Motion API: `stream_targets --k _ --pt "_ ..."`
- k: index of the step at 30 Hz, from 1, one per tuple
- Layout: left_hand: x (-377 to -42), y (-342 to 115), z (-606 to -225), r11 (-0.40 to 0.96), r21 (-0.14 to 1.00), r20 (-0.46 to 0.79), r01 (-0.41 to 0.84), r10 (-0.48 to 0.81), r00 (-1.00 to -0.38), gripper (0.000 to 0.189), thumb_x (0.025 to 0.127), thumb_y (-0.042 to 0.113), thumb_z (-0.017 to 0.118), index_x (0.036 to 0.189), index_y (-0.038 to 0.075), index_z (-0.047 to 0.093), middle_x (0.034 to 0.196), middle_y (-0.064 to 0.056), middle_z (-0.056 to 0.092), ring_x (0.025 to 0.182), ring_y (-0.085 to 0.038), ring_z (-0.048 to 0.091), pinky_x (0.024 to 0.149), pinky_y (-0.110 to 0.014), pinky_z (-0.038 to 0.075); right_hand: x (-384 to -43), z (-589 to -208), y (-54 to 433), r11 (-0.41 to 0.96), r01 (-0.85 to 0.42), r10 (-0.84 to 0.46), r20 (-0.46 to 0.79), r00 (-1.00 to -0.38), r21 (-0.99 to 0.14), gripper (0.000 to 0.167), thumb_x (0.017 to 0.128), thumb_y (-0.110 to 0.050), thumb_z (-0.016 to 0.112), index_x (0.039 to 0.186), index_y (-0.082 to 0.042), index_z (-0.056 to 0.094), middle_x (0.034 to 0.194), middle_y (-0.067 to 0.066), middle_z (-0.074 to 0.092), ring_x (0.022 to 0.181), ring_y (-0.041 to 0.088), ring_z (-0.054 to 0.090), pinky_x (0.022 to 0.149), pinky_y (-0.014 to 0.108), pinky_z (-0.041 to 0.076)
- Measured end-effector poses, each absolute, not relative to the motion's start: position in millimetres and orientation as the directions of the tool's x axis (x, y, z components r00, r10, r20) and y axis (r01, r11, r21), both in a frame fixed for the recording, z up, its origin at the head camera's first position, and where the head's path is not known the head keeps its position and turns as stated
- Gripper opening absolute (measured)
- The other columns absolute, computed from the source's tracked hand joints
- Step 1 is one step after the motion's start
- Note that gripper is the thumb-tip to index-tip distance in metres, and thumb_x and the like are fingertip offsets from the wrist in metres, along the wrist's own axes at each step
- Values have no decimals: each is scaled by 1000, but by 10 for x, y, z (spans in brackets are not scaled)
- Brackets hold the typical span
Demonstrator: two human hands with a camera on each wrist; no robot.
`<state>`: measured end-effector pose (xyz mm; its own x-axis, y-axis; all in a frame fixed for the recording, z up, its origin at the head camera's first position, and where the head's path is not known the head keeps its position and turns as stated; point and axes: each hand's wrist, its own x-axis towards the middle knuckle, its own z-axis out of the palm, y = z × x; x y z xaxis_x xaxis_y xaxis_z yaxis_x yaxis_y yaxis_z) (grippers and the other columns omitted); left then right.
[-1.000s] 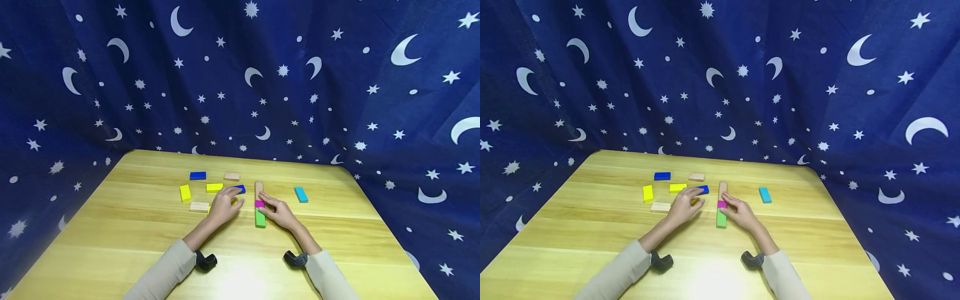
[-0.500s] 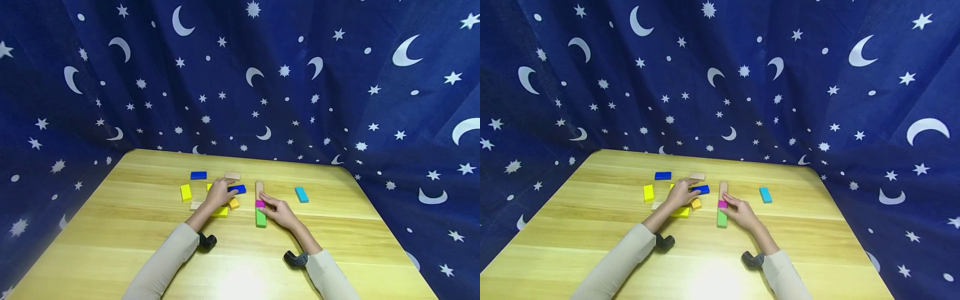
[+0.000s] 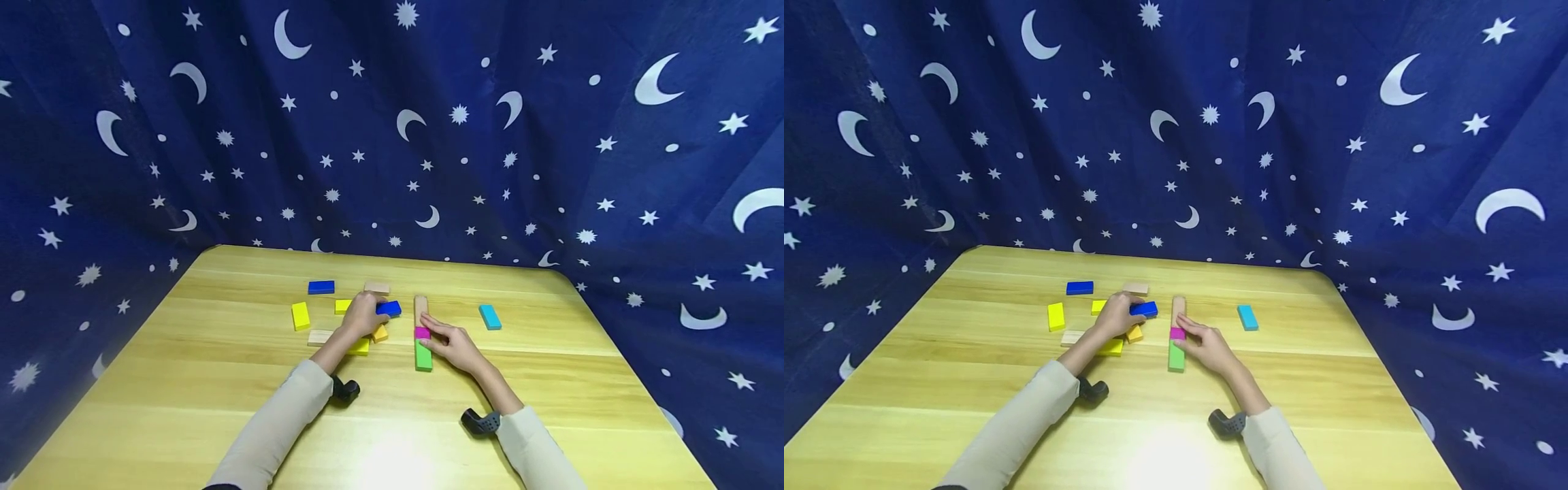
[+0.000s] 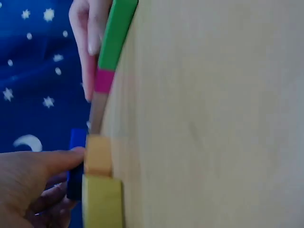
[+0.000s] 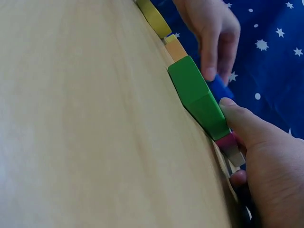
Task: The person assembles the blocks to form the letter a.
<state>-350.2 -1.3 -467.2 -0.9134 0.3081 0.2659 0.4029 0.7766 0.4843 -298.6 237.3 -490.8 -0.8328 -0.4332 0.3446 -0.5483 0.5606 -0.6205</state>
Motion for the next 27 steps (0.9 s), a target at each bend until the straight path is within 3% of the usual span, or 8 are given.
stream_targets --k 8,27 --pt "-3292 56 -4613 672 514 283 534 455 -845 35 76 23 77 104 4 70 98 -8 66 91 -22 60 81 -33 48 -3002 -4901 2389 556 -547 -442 335 -832 -625 51 88 -29 63 131 -5 51 137 7 44 124 26 42 100 41 35" --pt "-3215 26 -4740 707 404 303 581 496 -814 33 70 29 81 98 13 73 92 0 67 88 -18 60 80 -31 45 -3019 -4947 2386 553 -558 -448 343 -825 -619 50 88 -27 64 131 -5 52 137 7 45 124 25 42 101 40 34"
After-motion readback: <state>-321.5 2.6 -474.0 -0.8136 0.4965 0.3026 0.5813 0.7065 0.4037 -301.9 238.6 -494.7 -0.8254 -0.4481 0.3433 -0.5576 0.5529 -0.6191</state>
